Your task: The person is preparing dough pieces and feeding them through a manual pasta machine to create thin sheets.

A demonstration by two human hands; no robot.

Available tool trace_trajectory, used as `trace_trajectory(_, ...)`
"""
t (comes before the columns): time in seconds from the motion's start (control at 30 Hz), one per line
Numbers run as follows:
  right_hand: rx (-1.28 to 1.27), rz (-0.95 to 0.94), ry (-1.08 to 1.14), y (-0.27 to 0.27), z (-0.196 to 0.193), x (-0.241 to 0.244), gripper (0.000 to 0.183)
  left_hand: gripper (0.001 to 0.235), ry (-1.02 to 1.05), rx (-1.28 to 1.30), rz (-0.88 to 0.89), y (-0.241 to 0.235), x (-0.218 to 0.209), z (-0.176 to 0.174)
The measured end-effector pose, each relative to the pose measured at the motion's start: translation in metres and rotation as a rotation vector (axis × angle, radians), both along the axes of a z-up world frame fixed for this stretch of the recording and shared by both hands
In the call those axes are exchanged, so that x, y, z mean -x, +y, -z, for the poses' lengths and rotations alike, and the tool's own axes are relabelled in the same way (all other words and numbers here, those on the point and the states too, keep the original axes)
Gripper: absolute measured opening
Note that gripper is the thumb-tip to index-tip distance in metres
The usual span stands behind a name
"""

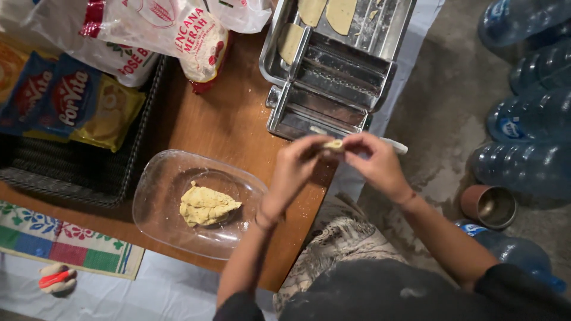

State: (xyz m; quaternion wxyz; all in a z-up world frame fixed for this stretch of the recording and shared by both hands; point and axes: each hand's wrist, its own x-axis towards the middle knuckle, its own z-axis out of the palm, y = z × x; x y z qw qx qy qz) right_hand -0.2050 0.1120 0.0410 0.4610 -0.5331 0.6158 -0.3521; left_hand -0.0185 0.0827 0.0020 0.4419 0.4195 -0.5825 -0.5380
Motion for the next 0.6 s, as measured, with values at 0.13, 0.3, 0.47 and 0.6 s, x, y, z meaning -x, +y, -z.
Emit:
trace_trajectory(0.13, 0.202, 0.107, 0.227, -0.022, 0.022, 0.0, 0.029, 0.029, -0.09, 0.261, 0.19, -0.053, 0.003, -0.008)
trace_trajectory(0.3, 0.365, 0.136, 0.345, -0.035, 0.029, -0.009, 0.03, 0.04, -0.196, 0.27, 0.392, -0.085, 0.0, -0.013)
trace_trajectory(0.47, 0.564, 0.065, 0.527, -0.032, 0.045, -0.01, 0.05, 0.022, -0.219, 0.241, 0.472, -0.092, -0.009, -0.024)
trace_trajectory(0.6, 0.583, 0.021, 0.552, -0.022, 0.041, 0.002, 0.046, 0.024, -0.241, 0.259, 0.483, -0.095, -0.009, -0.022)
